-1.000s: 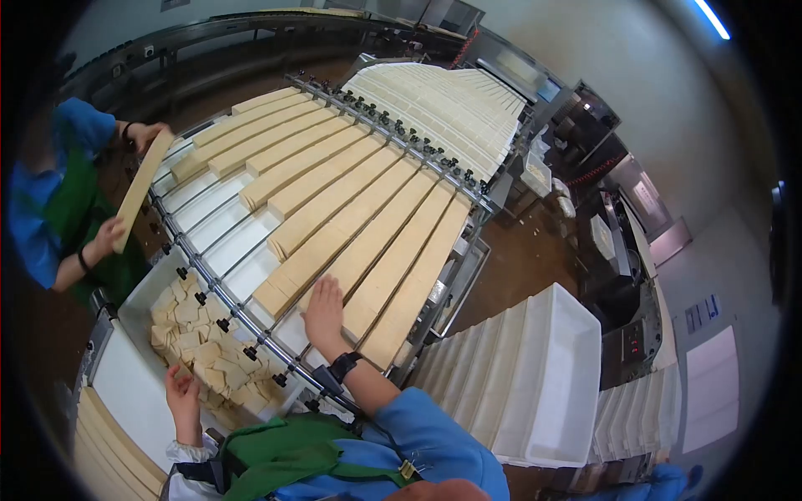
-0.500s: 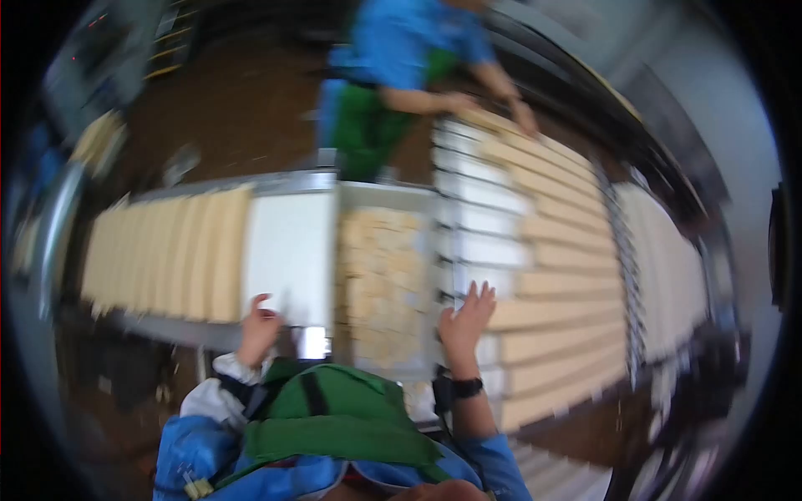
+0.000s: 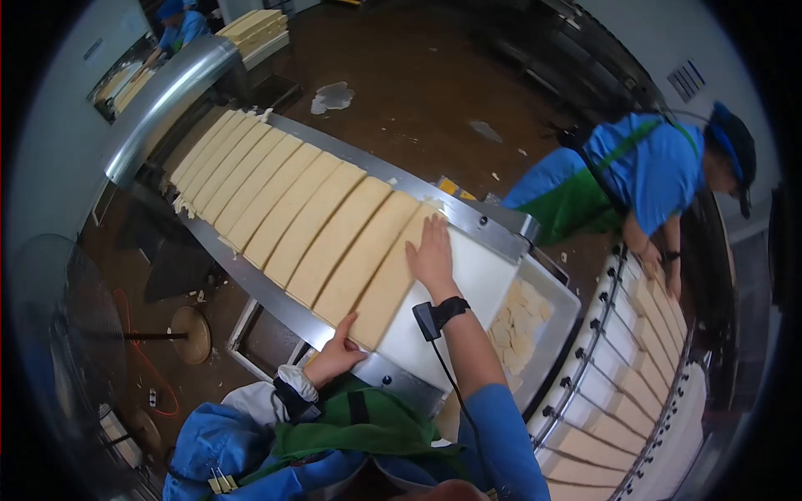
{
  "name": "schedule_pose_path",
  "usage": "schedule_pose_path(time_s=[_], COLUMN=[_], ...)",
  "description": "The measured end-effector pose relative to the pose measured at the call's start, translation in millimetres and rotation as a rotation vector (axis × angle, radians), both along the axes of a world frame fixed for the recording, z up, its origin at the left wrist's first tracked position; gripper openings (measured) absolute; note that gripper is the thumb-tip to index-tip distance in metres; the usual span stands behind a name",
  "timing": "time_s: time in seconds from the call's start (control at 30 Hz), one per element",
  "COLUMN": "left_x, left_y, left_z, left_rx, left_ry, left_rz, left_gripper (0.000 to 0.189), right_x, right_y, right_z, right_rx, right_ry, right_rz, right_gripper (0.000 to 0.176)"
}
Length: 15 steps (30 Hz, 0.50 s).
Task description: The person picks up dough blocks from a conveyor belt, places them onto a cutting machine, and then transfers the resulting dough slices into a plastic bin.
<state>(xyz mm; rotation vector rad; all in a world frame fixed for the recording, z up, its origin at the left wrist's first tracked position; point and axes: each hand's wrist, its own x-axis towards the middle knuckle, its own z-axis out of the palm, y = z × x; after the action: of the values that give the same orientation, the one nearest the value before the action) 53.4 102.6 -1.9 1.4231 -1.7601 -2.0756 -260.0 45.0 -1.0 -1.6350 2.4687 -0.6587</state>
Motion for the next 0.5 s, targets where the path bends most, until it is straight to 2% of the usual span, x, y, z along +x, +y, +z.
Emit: schedule_pose_path(time_s=[0.07, 0.1, 0.2, 0.27, 0.3, 0.4, 0.43, 0.5], left_x=[-2.1, -6.0, -10.5, -10.0, -9.8, -13.4, -16.1, -20.8], left_y=[-10.7, -15.8, -32.4, -38.9, -36.6, -36.5, -33.8, -33.7], left_z=[-3.3, -0.9, 20.5, 28.7, 18.2, 24.3, 23.8, 28.7], left_rx=[0.067, 0.136, 0.224, 0.293, 0.407, 0.528, 0.580, 0.576], left_ry=[0.053, 0.004, 0.053, 0.095, 0.129, 0.164, 0.173, 0.135], left_rz=[-0.019, -0.032, -0.104, -0.130, -0.099, -0.054, -0.021, -0.039], left_gripper=[0.105, 0.107, 0.109, 0.107, 0.106, 0.108, 0.108, 0.109], right_x=[-7.3, -6.3, -6.3, -3.7, -8.1, -11.5, -15.2, -16.3], right_y=[-26.8, -28.9, -29.4, -33.4, -40.8, -63.0, -67.0, -71.2], right_z=[-19.6, -25.5, -46.9, -34.8, -28.0, 8.0, 4.4, 6.5], right_rx=[0.042, 0.101, 0.031, 0.106, 0.043, 0.172, 0.123, 0.211], right_ry=[0.052, -0.001, 0.099, 0.122, 0.131, 0.113, 0.128, 0.129], right_rz=[-0.031, -0.044, -0.040, -0.081, -0.082, -0.197, -0.223, -0.279], right_gripper=[0.081, 0.084, 0.083, 0.078, 0.072, 0.065, 0.064, 0.065])
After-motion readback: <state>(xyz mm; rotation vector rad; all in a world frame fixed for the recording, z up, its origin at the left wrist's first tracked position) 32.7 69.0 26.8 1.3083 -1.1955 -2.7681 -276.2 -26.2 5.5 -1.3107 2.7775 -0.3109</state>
